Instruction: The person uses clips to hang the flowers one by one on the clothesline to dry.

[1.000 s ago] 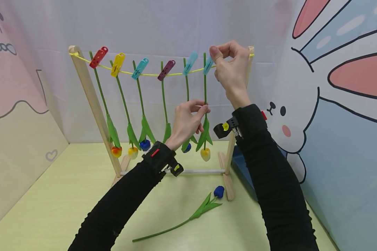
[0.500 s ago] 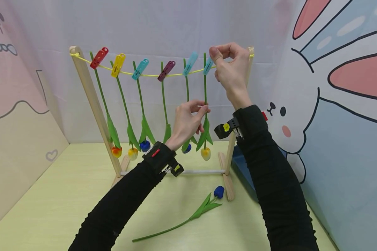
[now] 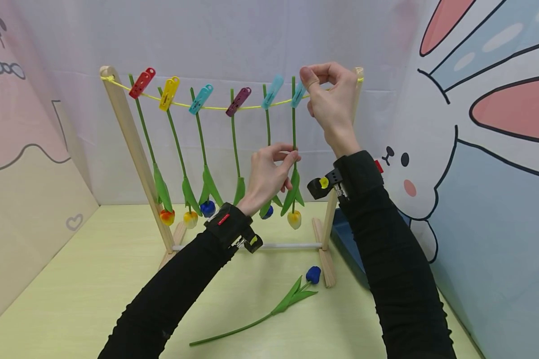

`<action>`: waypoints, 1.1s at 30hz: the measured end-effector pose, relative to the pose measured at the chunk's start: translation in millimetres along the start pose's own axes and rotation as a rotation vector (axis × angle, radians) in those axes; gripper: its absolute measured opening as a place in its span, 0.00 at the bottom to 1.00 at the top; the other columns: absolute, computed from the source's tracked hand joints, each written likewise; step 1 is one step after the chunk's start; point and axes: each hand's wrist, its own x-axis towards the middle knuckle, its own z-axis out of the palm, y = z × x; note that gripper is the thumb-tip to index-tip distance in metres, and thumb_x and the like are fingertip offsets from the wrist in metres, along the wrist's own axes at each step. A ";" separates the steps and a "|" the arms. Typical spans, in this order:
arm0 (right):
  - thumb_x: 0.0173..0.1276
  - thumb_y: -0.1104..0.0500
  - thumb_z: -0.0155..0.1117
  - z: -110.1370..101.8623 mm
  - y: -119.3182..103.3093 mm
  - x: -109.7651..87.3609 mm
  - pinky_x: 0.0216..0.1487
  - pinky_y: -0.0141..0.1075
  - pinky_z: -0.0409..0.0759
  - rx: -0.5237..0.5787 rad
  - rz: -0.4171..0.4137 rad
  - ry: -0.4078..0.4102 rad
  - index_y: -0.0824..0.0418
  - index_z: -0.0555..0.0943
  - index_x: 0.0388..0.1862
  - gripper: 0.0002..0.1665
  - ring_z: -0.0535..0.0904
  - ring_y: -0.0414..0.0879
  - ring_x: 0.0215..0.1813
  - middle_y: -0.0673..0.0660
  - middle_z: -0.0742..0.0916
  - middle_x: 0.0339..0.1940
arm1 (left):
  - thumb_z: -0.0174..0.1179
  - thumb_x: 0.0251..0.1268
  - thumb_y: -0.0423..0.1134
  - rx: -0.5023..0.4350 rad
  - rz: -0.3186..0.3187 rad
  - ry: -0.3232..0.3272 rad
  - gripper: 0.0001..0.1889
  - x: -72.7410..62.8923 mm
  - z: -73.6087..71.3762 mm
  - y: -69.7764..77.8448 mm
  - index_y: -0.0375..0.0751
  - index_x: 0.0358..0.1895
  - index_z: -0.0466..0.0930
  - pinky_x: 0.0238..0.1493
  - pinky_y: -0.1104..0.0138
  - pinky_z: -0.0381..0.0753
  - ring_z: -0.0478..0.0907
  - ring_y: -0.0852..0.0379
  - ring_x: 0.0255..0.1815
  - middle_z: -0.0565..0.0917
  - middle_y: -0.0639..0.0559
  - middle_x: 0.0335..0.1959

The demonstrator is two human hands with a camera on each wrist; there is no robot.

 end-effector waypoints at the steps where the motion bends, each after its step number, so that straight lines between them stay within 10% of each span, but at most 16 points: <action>1: 0.67 0.63 0.69 0.1 0.4 0.0 0.13 0.27 0.59 -0.001 -0.002 0.000 0.60 0.86 0.32 0.03 0.63 0.40 0.09 0.52 0.79 0.25 | 0.56 0.76 0.35 0.002 0.001 0.000 0.12 0.1 0.0 -0.2 0.33 0.55 0.82 0.14 0.69 0.78 0.78 0.54 0.11 0.90 0.38 0.46; 23: 0.67 0.59 0.70 -2.2 7.1 -4.8 0.13 0.26 0.66 -0.104 -0.081 0.025 0.63 0.90 0.41 0.09 0.70 0.39 0.09 0.52 0.86 0.31 | 0.56 0.76 0.36 0.028 -0.010 -0.011 0.15 -5.8 -4.2 -4.2 0.34 0.60 0.80 0.16 0.69 0.79 0.81 0.45 0.14 0.87 0.35 0.52; 26: 0.68 0.58 0.69 -8.1 10.7 -11.2 0.15 0.25 0.69 -0.214 -0.186 0.091 0.63 0.89 0.45 0.11 0.74 0.36 0.11 0.50 0.90 0.37 | 0.56 0.76 0.35 0.076 0.044 -0.001 0.18 -16.8 -6.5 -5.3 0.33 0.64 0.77 0.15 0.72 0.77 0.81 0.49 0.14 0.86 0.36 0.56; 33: 0.74 0.64 0.62 -56.3 37.6 -35.5 0.18 0.21 0.70 -0.272 -0.398 0.226 0.68 0.88 0.36 0.10 0.72 0.30 0.12 0.41 0.87 0.26 | 0.57 0.75 0.34 0.160 0.243 0.010 0.17 -73.8 -16.4 -22.5 0.30 0.61 0.78 0.12 0.78 0.66 0.76 0.61 0.10 0.89 0.39 0.30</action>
